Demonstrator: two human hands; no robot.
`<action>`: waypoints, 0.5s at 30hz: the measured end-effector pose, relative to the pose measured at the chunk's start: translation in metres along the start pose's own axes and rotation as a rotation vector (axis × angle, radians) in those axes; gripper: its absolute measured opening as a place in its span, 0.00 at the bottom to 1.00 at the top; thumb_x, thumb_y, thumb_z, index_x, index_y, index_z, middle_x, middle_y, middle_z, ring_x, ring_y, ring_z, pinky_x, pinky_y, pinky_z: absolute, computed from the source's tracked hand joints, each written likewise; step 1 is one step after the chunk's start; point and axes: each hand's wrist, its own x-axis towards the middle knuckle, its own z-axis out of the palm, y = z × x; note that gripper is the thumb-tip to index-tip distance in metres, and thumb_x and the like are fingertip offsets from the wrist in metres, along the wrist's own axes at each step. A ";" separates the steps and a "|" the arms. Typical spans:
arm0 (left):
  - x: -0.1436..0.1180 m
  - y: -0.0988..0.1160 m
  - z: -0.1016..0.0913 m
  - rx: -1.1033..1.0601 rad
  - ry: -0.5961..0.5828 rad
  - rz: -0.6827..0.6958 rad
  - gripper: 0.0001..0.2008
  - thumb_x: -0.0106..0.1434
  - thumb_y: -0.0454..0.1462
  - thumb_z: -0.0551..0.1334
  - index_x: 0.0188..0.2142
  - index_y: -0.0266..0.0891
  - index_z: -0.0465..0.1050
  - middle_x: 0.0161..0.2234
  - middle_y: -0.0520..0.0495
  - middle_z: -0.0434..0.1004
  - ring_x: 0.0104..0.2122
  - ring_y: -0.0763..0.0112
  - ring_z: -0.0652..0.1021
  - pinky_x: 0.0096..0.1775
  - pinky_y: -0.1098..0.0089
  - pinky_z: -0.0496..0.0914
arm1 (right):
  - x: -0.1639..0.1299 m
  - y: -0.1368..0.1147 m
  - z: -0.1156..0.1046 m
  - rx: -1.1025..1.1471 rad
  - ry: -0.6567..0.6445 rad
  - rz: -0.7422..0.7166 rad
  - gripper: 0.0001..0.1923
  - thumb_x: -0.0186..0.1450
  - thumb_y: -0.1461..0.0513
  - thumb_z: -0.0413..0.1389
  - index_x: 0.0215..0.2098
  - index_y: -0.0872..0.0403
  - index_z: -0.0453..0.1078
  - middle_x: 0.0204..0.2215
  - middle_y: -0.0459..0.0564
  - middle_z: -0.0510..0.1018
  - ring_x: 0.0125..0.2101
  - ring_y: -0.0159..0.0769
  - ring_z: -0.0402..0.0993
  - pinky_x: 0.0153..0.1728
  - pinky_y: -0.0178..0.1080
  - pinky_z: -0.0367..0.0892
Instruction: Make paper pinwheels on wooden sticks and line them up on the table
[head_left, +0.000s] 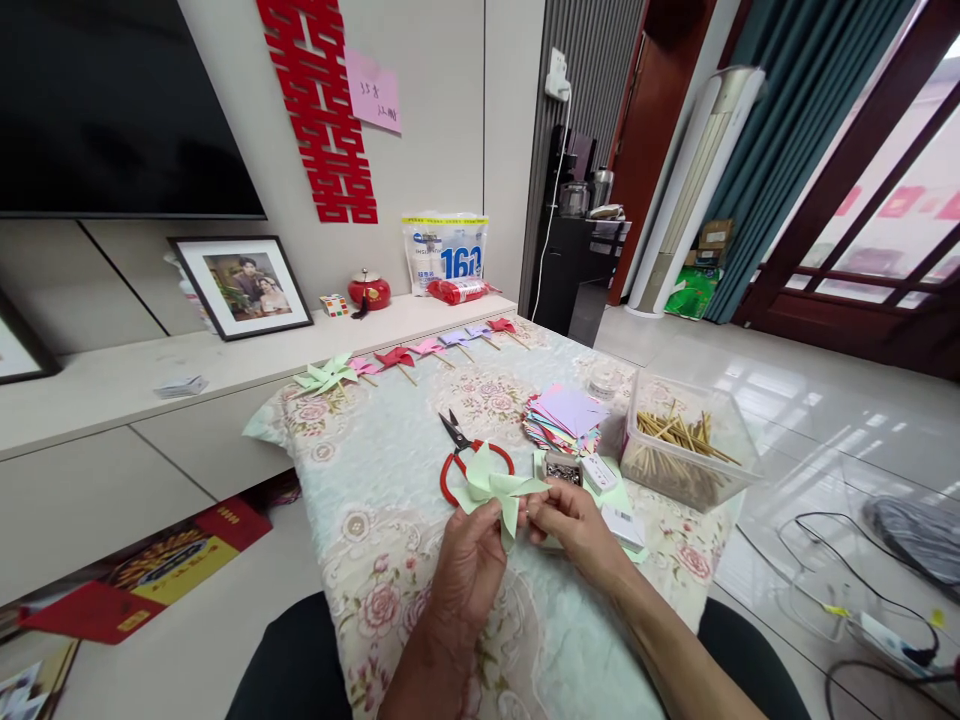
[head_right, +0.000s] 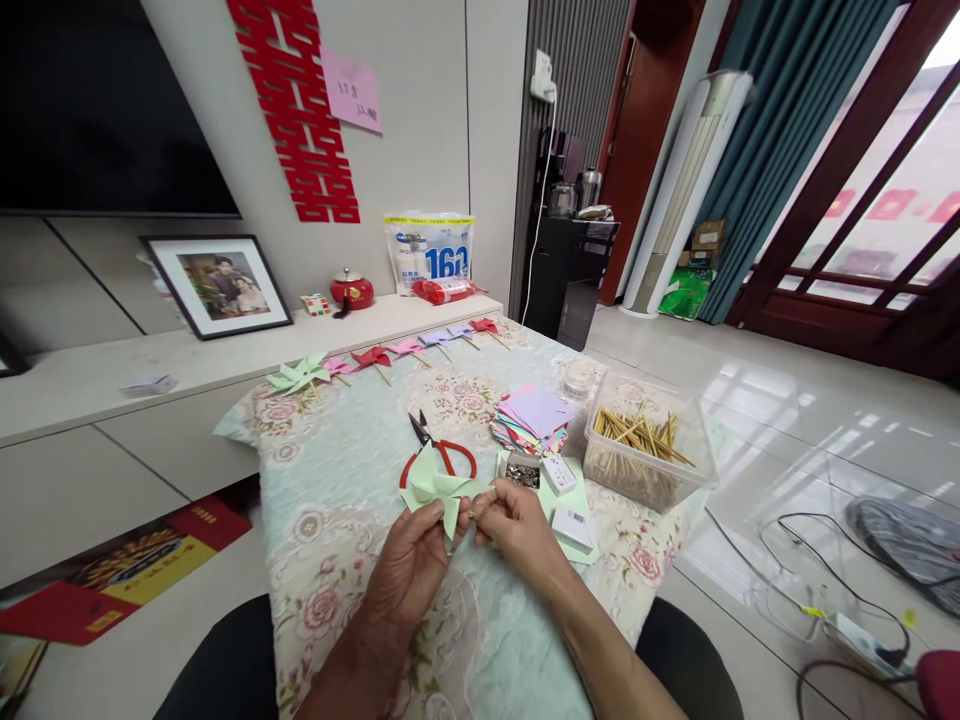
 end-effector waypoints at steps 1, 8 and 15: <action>0.001 0.000 -0.002 -0.027 0.011 -0.010 0.07 0.47 0.31 0.72 0.28 0.36 0.79 0.28 0.46 0.83 0.31 0.63 0.83 0.36 0.69 0.78 | 0.000 0.001 0.000 0.010 -0.011 -0.012 0.11 0.58 0.56 0.61 0.26 0.54 0.68 0.22 0.44 0.75 0.22 0.30 0.68 0.28 0.35 0.64; 0.001 0.004 -0.005 -0.145 0.054 -0.088 0.06 0.50 0.27 0.69 0.26 0.36 0.76 0.29 0.46 0.84 0.31 0.67 0.83 0.35 0.73 0.78 | 0.002 0.007 0.005 0.103 -0.003 -0.107 0.14 0.58 0.53 0.65 0.31 0.53 0.71 0.25 0.46 0.78 0.24 0.31 0.71 0.27 0.35 0.64; -0.002 0.009 0.001 -0.185 0.114 -0.175 0.07 0.55 0.24 0.62 0.29 0.33 0.76 0.29 0.43 0.84 0.31 0.69 0.83 0.35 0.74 0.78 | -0.004 0.000 0.011 0.109 -0.028 -0.227 0.11 0.63 0.53 0.63 0.33 0.51 0.71 0.25 0.46 0.79 0.27 0.36 0.77 0.32 0.39 0.70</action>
